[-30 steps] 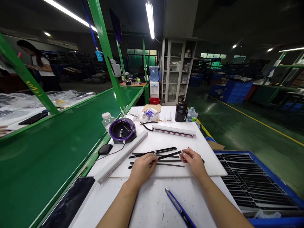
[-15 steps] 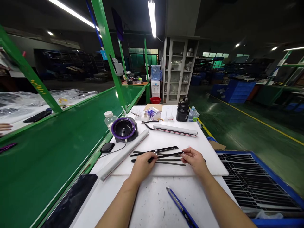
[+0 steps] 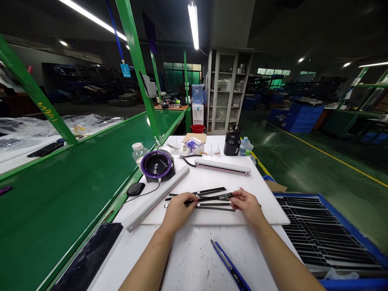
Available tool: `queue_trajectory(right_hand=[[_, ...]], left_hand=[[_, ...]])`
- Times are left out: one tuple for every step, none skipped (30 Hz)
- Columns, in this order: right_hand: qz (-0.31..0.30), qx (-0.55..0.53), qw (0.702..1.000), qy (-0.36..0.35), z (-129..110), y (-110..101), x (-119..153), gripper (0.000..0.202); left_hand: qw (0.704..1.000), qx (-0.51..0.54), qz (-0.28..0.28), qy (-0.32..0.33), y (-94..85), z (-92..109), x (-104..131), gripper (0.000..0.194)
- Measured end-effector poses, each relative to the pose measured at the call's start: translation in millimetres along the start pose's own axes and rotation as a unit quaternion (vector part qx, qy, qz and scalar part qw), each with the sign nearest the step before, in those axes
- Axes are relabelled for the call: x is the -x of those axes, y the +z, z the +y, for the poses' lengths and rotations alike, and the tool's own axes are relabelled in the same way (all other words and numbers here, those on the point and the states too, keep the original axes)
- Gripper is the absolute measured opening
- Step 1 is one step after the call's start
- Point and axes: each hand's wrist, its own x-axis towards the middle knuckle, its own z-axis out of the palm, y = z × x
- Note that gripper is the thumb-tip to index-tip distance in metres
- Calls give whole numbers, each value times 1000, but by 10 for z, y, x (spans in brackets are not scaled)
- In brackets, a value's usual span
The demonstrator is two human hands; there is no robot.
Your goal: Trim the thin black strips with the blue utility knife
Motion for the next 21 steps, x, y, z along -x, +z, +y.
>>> queue_trajectory(right_hand=[[4, 7, 1000, -3, 1, 3, -3, 40], [8, 14, 1000, -5, 2, 1, -9, 40], [13, 23, 1000, -6, 2, -5, -17, 42], [20, 33, 999, -6, -2, -15, -25, 43], [33, 44, 998, -9, -13, -24, -29, 44], [51, 56, 997, -15, -32, -28, -29, 46], [73, 68, 995, -26, -61, -24, -19, 47], [95, 79, 992, -39, -100, -6, 1, 48], [111, 88, 988, -53, -147, 29, 32, 48], [116, 94, 987, -65, -199, 83, 74, 46], [107, 95, 987, -72, -250, 155, 125, 40], [82, 92, 990, -71, -297, 240, 180, 33], [49, 86, 993, -66, -334, 334, 235, 28], [15, 75, 995, -57, -359, 428, 285, 28], [-13, 64, 997, -47, -372, 515, 327, 29], [-32, 52, 997, -37, -373, 589, 358, 32], [-42, 39, 998, -28, -365, 646, 377, 35], [-46, 28, 998, -21, -354, 685, 386, 38], [-46, 17, 999, -15, -342, 708, 387, 41], [-42, 8, 999, -10, -334, 718, 382, 42], [-36, 0, 999, -7, -331, 719, 375, 43]], left_hand=[[1000, -2, 4, 8, -13, 13, -3, 9], [1000, -5, 10, 18, -23, 28, -5, 9], [999, -9, 17, 29, -30, 45, -4, 9], [999, -14, 25, 43, -35, 65, -2, 10], [997, -20, 35, 58, -36, 88, 3, 11], [996, -27, 46, 74, -34, 117, 11, 12], [994, -35, 59, 90, -30, 152, 20, 13], [991, -42, 73, 103, -24, 195, 31, 13], [988, -48, 87, 114, -16, 248, 42, 13], [986, -53, 100, 125, -5, 309, 54, 13], [982, -59, 113, 136, 8, 376, 67, 14], [979, -64, 123, 149, 23, 448, 79, 15], [976, -67, 130, 163, 41, 521, 91, 16], [973, -67, 135, 175, 61, 591, 103, 17], [971, -62, 139, 185, 82, 655, 115, 17], [970, -54, 141, 192, 105, 710, 125, 18], [970, -44, 140, 194, 128, 753, 134, 18], [970, -37, 140, 195, 150, 785, 143, 19], [971, -33, 138, 194, 169, 806, 150, 19], [971, -32, 136, 192, 186, 818, 155, 19], [972, -33, 134, 190, 198, 822, 160, 19]])
